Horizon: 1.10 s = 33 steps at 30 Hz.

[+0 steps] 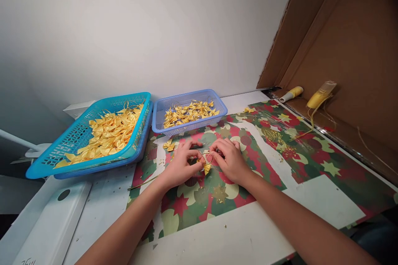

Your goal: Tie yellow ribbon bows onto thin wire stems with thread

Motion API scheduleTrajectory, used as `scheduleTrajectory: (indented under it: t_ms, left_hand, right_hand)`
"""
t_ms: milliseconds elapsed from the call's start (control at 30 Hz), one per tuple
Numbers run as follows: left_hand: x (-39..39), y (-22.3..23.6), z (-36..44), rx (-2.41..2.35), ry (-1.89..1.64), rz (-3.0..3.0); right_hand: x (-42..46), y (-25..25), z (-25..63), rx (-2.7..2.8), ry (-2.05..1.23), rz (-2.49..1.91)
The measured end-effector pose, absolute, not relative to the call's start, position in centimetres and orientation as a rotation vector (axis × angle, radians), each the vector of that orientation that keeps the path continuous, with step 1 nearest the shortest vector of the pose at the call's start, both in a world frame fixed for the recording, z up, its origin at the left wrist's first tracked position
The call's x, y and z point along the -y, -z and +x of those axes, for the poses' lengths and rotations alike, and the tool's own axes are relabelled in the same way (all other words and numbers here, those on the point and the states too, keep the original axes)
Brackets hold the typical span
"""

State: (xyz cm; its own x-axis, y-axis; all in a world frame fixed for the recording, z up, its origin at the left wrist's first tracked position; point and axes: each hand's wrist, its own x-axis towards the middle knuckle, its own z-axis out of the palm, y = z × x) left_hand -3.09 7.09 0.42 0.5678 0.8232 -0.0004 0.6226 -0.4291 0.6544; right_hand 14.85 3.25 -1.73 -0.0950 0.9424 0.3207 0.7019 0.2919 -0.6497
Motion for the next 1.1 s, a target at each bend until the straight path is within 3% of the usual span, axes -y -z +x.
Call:
scheduleTrajectory:
  t_ms: [600,1100]
  left_hand:
    - [-7.0,-0.3,-3.0,-1.185,-0.415,2.220]
    - [-6.9,-0.4,-2.9,-1.143,-0.369,2.183]
  right_hand:
    - [-3.2,1.4,15.3,1.810,-0.402,-1.505]
    - [-2.6,0.9,15.3,2.206,-0.257,-1.336]
